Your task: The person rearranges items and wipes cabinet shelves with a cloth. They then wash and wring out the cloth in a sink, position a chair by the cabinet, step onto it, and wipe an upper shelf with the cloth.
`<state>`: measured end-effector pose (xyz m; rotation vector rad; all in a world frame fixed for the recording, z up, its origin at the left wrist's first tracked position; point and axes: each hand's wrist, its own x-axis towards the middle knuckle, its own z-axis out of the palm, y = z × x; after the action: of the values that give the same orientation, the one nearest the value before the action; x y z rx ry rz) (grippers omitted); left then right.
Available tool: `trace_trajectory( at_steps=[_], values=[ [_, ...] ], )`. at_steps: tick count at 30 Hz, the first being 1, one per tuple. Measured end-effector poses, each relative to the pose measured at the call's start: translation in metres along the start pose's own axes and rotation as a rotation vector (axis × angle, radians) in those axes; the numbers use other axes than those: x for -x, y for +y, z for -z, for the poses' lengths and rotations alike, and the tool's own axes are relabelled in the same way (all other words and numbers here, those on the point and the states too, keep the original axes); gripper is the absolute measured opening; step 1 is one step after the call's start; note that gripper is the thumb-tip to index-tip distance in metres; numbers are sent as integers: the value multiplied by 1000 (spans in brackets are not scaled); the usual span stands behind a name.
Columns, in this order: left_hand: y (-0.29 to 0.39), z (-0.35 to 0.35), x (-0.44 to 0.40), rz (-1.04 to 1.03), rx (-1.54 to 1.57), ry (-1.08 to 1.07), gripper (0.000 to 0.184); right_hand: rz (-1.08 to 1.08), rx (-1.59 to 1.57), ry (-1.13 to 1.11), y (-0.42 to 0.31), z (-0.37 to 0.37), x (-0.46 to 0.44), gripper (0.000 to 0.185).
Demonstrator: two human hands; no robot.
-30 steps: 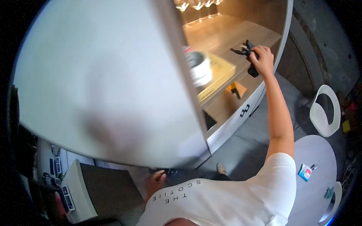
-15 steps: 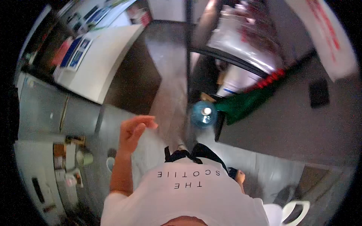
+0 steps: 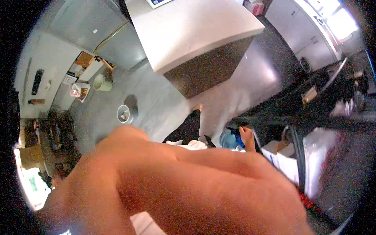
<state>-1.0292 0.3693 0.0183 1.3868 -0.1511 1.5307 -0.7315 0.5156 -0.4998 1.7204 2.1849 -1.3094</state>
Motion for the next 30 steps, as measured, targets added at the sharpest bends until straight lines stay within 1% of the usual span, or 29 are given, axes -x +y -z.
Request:
trace_trajectory(
  at_steps=[1, 3, 5, 6, 7, 8, 10, 12, 13, 14, 15, 16, 18, 19, 20, 22, 24, 26, 27, 28, 30],
  values=[
    [-1, 19, -5, -7, 4, 0, 45, 73, -66, 93, -24, -3, -31, 41],
    [0, 54, -18, -15, 20, 4, 45, 66, -172, 63, -85, 9, -78, 43],
    [-6, 93, -39, -20, 50, -7, 44, 54, -245, 113, -125, 20, -111, 44],
    [-10, 109, -48, -11, 70, -12, 44, 52, -288, 163, -136, 26, -121, 45],
    [-15, 125, -58, -12, 102, -19, 44, -11, -336, 119, -143, 32, -141, 45],
    [-21, 143, -68, -14, 131, -22, 44, 78, -353, 174, -144, 39, -149, 45],
    [-30, 188, -94, -15, 187, -24, 44, 75, -350, 207, -153, 62, -181, 43],
    [-47, 225, -121, 7, 226, -32, 44, -72, -366, 151, -151, 101, -202, 41],
    [-55, 241, -134, 18, 249, -40, 43, -158, -353, 129, -138, 117, -220, 41],
    [-67, 256, -146, 32, 264, -48, 43, -132, -379, 264, -121, 127, -231, 40],
    [-80, 273, -160, 42, 281, -60, 43, -206, -426, 293, -89, 139, -254, 40],
    [-94, 290, -176, 51, 298, -71, 43, -279, -469, 318, -77, 156, -274, 39],
    [-126, 330, -205, 58, 317, -75, 43, -302, -423, 433, -50, 195, -303, 44],
    [-143, 346, -221, 63, 319, -81, 43, -366, -442, 462, -19, 207, -331, 47],
    [-160, 364, -236, 60, 323, -84, 43, -367, -440, 468, -4, 221, -349, 47],
    [-194, 392, -274, 54, 312, -97, 43, -507, -381, 463, 7, 270, -386, 50],
    [-224, 427, -311, 62, 309, -94, 43, -424, -419, 456, 10, 324, -411, 48],
    [-251, 454, -345, 73, 314, -93, 43, -401, -421, 387, 13, 381, -436, 45],
    [-266, 468, -363, 71, 315, -93, 43, -387, -419, 489, 13, 405, -452, 43],
    [-279, 480, -377, 68, 314, -87, 43, -471, -448, 473, 14, 431, -466, 41],
    [-307, 505, -409, 63, 313, -82, 42, -442, -585, 484, 15, 475, -494, 40]
  ],
)
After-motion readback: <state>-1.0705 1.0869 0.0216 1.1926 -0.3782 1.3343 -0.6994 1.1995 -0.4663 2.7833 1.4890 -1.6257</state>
